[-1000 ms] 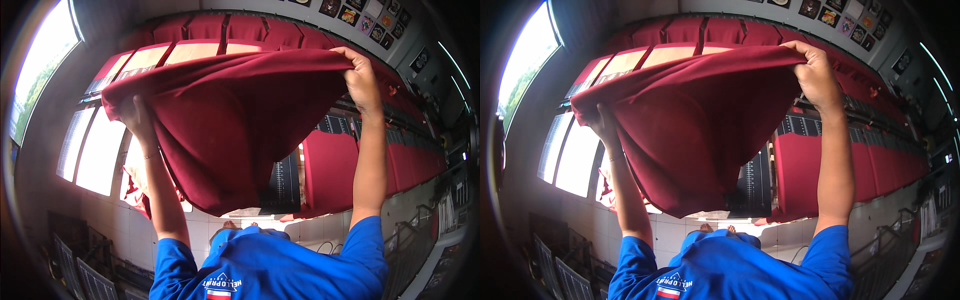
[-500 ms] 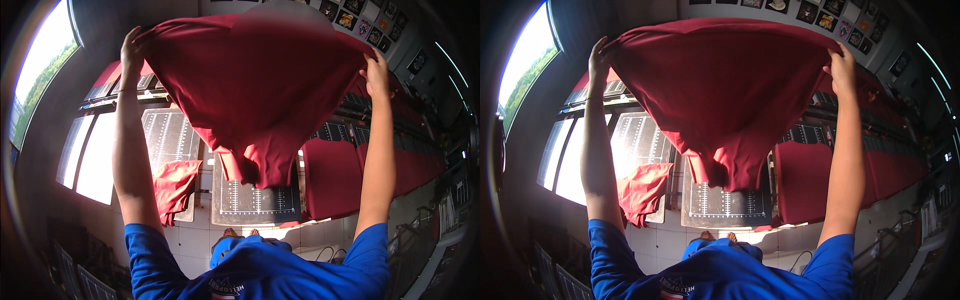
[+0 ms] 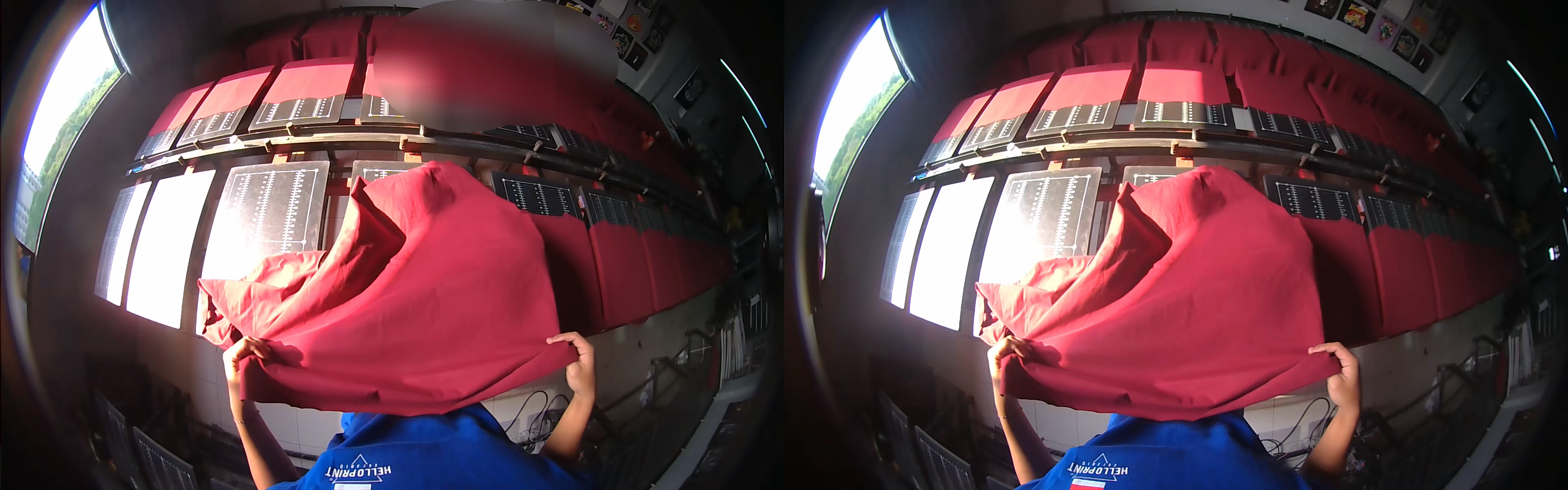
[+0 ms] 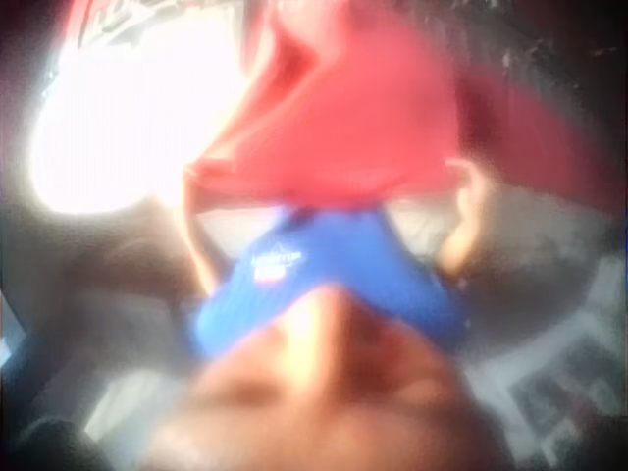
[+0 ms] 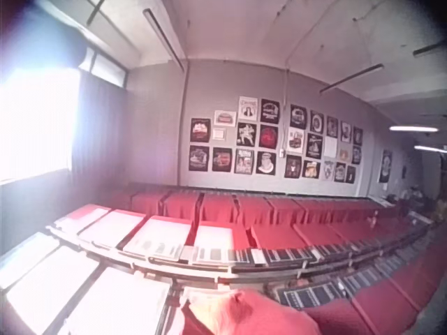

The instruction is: The person places fabric pieces onto several flat printing boards in a row, smoothing each piece down by hand and aligning the edges with the board markers.

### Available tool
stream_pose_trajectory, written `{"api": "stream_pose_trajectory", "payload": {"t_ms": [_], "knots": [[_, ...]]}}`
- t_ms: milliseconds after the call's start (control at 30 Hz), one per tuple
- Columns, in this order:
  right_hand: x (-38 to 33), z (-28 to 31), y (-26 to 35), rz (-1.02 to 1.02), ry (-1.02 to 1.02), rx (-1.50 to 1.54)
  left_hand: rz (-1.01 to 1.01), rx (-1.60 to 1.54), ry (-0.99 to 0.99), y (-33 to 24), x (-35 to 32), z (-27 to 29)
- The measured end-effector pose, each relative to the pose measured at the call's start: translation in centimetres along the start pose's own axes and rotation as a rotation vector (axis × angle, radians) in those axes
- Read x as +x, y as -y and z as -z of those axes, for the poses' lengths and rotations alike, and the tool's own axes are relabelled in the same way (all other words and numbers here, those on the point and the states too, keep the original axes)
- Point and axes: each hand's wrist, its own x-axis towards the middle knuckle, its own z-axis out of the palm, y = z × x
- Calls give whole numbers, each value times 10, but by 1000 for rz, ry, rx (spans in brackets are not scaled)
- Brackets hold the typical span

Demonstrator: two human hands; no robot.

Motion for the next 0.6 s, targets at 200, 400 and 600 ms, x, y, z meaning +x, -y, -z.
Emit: {"api": "stream_pose_trajectory", "payload": {"t_ms": [200, 400, 600], "knots": [[-33, -63, -167, -222, 80, -92, 302, 393, 80, 113, -71, -41], [-67, -56, -212, -482, 445, -373, 476, 721, 363, 183, -150, -54], [-10, -83, -225, -555, 345, -55, 550, 640, 427, 229, -80, -83]]}}
